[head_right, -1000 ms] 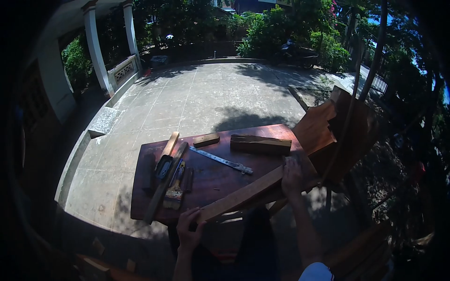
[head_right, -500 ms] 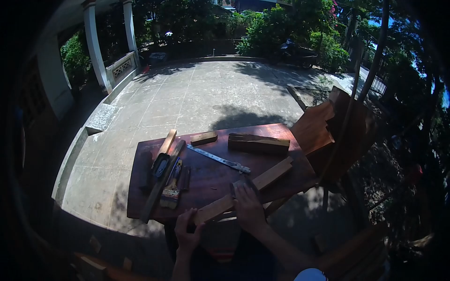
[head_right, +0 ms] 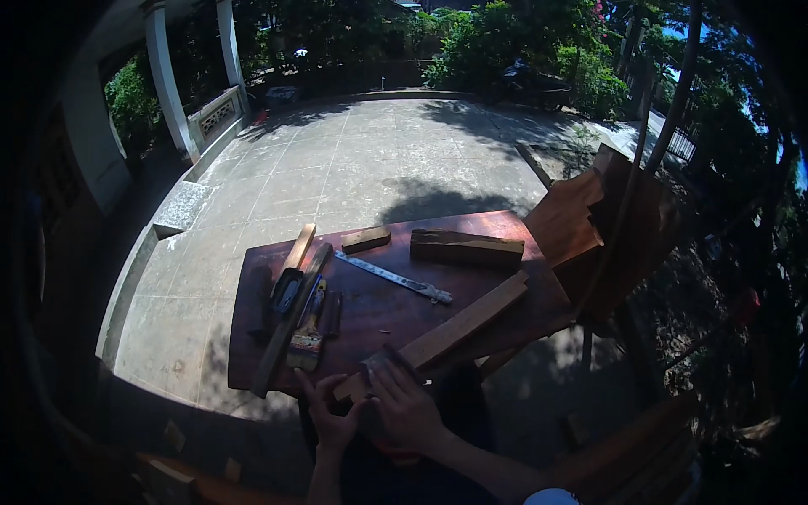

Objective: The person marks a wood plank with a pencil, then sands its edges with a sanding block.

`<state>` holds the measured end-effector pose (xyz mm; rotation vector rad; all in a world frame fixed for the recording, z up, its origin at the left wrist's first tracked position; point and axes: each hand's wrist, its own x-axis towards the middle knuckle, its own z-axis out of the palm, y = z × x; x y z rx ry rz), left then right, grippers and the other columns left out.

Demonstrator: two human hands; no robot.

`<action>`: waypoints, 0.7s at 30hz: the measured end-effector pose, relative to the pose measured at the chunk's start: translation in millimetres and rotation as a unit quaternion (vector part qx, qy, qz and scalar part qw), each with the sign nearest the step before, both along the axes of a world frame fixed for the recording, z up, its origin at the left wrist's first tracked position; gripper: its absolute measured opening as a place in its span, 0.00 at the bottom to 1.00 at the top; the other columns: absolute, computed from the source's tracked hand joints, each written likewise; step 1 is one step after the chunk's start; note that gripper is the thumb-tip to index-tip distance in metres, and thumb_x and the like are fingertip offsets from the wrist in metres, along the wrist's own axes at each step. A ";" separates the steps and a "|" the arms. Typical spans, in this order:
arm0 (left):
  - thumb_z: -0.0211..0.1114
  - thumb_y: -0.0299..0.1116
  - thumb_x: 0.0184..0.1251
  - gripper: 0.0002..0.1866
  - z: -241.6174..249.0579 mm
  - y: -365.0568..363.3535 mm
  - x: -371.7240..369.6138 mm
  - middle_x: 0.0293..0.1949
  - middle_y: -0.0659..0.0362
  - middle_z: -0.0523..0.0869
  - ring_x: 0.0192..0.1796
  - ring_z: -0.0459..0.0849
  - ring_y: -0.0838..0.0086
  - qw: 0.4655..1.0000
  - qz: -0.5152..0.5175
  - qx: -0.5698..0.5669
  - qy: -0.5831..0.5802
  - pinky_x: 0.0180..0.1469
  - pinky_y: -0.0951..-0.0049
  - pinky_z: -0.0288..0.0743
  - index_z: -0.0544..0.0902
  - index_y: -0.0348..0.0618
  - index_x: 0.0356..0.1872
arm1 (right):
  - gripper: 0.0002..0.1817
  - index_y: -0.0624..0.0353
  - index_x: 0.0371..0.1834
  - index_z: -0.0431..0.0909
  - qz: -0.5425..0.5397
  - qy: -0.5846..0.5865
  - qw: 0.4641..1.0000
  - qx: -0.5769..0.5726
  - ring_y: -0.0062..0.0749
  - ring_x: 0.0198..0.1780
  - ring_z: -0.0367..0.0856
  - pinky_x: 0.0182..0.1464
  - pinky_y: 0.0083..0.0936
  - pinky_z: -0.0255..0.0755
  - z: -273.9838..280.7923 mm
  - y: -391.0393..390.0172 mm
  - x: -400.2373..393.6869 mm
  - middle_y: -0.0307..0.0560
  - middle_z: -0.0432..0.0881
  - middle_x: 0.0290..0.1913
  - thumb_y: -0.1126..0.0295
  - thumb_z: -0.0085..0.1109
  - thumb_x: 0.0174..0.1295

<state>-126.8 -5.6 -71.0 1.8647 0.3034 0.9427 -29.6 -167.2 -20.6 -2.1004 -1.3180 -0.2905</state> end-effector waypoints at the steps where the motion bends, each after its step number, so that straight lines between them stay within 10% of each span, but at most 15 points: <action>1: 0.91 0.33 0.57 0.71 -1.9 1.3 -0.1 0.60 0.51 0.92 0.61 0.92 0.61 0.999 0.001 -0.036 -0.011 0.67 0.61 0.86 0.44 0.36 0.91 | 0.25 0.71 0.75 0.78 -0.033 0.000 0.999 0.001 0.64 0.82 0.71 0.84 0.55 0.64 0.1 -4.0 9.1 0.65 0.78 0.77 0.68 0.55 0.82; 4: 0.90 0.25 0.57 0.77 -1.0 10.3 -3.4 0.61 0.53 0.89 0.62 0.90 0.65 0.999 -0.024 0.013 0.030 0.69 0.64 0.84 0.32 0.43 0.92 | 0.25 0.74 0.75 0.76 -0.160 0.030 0.987 -0.012 0.61 0.82 0.71 0.84 0.52 0.65 5.0 -41.8 82.4 0.68 0.77 0.78 0.67 0.51 0.83; 8: 0.90 0.24 0.54 0.62 0.6 9.1 2.9 0.64 0.53 0.88 0.63 0.90 0.67 0.999 -0.029 -0.026 0.007 0.71 0.65 0.83 0.57 0.39 0.88 | 0.26 0.74 0.77 0.74 -0.281 0.024 0.958 -0.045 0.65 0.83 0.68 0.85 0.53 0.62 1.2 -40.3 96.5 0.68 0.76 0.78 0.67 0.48 0.84; 14: 0.92 0.24 0.49 0.43 5.6 10.8 -1.6 0.67 0.53 0.87 0.63 0.90 0.69 0.998 -0.021 -0.047 0.035 0.70 0.65 0.85 0.81 0.38 0.70 | 0.25 0.72 0.74 0.78 0.007 -0.002 1.000 0.016 0.61 0.80 0.75 0.82 0.51 0.68 -5.8 20.9 -9.0 0.65 0.79 0.76 0.66 0.56 0.81; 21: 0.93 0.27 0.47 0.59 13.3 9.3 0.7 0.56 0.56 0.93 0.57 0.93 0.69 0.999 -0.005 -0.030 0.031 0.67 0.65 0.86 0.68 0.33 0.83 | 0.23 0.74 0.70 0.80 -0.252 -0.013 0.968 0.003 0.62 0.79 0.75 0.80 0.50 0.69 -8.2 -39.7 110.8 0.68 0.81 0.73 0.67 0.53 0.83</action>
